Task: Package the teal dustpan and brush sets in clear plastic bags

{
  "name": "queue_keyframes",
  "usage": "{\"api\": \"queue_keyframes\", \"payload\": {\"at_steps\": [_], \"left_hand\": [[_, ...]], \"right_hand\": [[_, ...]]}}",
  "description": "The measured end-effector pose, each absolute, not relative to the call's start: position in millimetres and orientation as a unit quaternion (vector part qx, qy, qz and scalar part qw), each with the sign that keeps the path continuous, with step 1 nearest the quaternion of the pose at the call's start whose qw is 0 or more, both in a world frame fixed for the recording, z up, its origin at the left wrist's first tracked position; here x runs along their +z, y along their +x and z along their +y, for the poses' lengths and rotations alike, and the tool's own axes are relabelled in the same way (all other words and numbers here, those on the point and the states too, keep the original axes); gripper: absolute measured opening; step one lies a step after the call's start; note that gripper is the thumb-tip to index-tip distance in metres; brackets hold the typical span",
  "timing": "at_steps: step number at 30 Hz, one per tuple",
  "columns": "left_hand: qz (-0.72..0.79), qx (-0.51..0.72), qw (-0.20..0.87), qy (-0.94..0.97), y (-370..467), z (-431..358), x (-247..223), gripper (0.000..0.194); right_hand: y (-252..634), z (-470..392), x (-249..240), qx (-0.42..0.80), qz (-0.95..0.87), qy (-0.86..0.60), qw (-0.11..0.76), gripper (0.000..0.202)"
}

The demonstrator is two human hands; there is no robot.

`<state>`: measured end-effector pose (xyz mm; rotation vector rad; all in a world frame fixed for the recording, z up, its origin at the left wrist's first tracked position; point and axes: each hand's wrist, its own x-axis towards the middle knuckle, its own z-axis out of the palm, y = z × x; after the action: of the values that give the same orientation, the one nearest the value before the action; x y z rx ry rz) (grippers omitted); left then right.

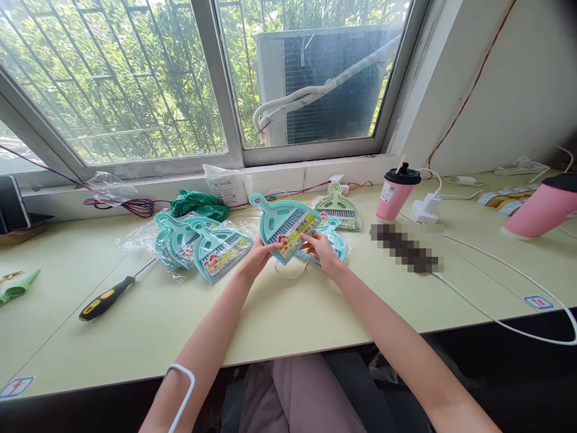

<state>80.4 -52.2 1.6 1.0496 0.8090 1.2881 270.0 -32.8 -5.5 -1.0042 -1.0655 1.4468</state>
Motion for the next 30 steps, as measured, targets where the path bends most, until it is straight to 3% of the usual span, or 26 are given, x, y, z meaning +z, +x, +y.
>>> {"api": "queue_keyframes", "payload": {"at_steps": [30], "left_hand": [[0.336,0.555,0.609,0.455,81.7,-52.1,-2.1,0.078]], "right_hand": [[272.5,-25.2,-15.8,0.622,-0.406,-0.418,0.522,0.018]]}}
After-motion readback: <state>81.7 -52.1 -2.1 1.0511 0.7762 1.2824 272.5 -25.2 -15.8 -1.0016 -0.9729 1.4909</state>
